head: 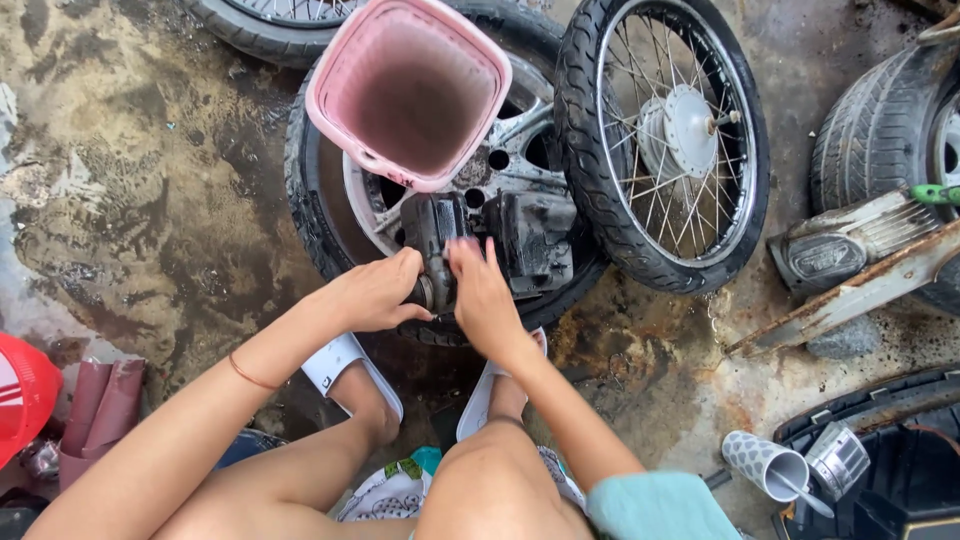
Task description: The person scrubs a dark mechanical part resting on a tire using a red abrasive pad and water from a pink bucket. They repeatedly dip the pad into the bucket and scrub the object's surface.
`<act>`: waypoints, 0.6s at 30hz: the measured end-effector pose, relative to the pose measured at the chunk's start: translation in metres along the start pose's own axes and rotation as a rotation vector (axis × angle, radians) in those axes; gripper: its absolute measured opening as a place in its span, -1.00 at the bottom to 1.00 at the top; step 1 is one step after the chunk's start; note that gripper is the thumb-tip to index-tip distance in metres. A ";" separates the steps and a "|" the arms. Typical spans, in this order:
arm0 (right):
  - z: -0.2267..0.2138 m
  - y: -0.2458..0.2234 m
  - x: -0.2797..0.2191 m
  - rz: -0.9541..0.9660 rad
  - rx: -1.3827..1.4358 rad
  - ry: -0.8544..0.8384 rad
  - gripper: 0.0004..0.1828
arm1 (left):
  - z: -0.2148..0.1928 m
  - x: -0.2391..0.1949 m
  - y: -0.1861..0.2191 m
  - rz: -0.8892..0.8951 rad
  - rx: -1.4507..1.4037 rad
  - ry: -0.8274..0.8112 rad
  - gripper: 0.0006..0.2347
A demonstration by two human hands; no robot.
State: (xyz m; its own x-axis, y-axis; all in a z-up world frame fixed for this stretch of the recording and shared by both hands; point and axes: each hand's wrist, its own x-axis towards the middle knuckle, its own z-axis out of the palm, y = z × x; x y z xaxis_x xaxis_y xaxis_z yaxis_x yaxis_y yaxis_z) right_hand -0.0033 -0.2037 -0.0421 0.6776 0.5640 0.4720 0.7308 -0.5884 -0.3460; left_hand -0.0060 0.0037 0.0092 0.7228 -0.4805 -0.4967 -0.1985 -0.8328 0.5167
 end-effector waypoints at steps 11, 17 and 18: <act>-0.019 -0.003 0.001 0.034 0.083 -0.056 -0.71 | 0.006 0.002 -0.003 -0.003 0.003 0.006 -0.48; -0.043 -0.018 -0.003 0.127 0.255 -0.101 -0.77 | 0.002 -0.003 0.002 -0.001 -0.011 0.002 -0.49; -0.059 -0.025 -0.008 0.080 0.194 -0.114 -0.72 | -0.002 -0.001 0.002 0.000 -0.018 0.008 -0.49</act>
State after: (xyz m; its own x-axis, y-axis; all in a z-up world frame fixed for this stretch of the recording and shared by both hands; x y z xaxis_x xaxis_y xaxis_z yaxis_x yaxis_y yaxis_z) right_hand -0.0319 -0.2274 0.0109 0.7308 0.5884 0.3459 0.6691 -0.5175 -0.5334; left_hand -0.0053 0.0034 0.0123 0.7279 -0.4781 -0.4915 -0.1862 -0.8277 0.5294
